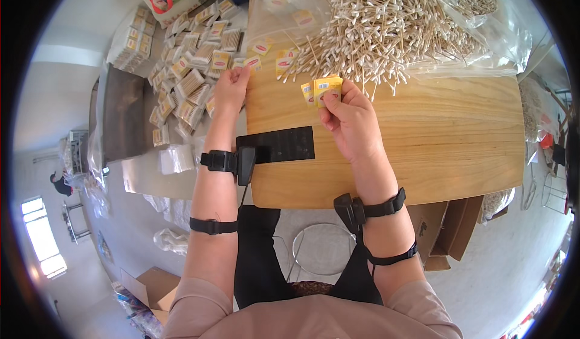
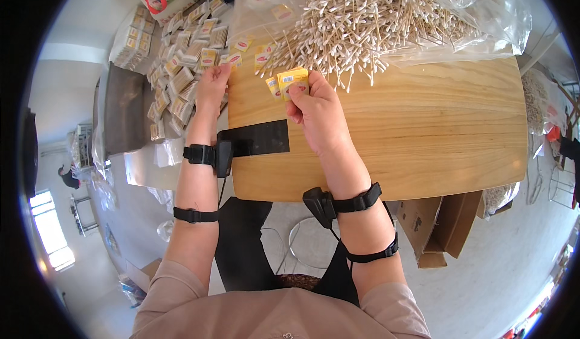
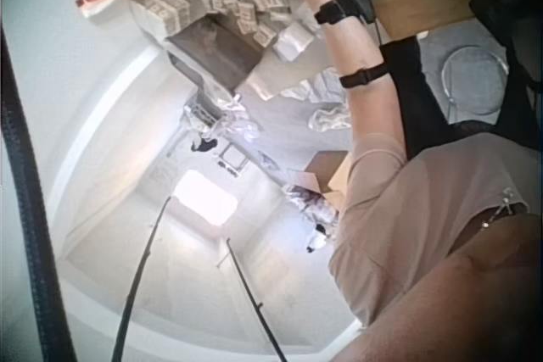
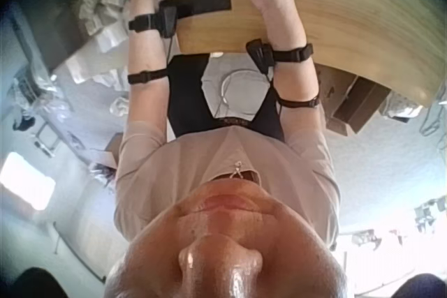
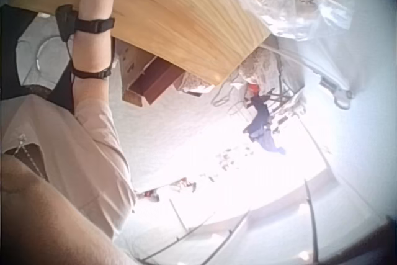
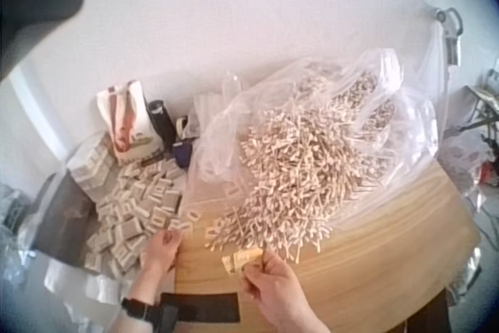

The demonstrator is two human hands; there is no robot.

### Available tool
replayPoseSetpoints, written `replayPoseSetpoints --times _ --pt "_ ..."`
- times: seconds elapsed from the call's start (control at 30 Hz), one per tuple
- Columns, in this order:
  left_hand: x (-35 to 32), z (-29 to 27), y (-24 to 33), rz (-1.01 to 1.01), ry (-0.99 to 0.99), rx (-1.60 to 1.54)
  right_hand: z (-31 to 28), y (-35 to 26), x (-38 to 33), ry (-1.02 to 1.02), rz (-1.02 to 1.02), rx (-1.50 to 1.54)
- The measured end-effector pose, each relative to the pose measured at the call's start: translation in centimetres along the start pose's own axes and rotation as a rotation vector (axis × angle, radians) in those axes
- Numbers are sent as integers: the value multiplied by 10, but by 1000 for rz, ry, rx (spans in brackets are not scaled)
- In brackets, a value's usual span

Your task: Packaging cotton swabs into small plastic bags and attaching labels.

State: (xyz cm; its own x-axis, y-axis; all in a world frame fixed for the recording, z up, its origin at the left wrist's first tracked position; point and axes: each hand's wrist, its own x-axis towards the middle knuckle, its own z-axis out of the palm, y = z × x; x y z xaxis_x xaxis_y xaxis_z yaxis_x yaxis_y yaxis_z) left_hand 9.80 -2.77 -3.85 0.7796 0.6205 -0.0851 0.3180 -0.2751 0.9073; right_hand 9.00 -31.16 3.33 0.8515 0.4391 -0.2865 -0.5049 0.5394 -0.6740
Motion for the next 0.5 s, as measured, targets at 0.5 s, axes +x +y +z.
replayPoseSetpoints --times 0.5 --pt "-54 -3 72 423 -78 374 -8 1 0 5 -163 -739"
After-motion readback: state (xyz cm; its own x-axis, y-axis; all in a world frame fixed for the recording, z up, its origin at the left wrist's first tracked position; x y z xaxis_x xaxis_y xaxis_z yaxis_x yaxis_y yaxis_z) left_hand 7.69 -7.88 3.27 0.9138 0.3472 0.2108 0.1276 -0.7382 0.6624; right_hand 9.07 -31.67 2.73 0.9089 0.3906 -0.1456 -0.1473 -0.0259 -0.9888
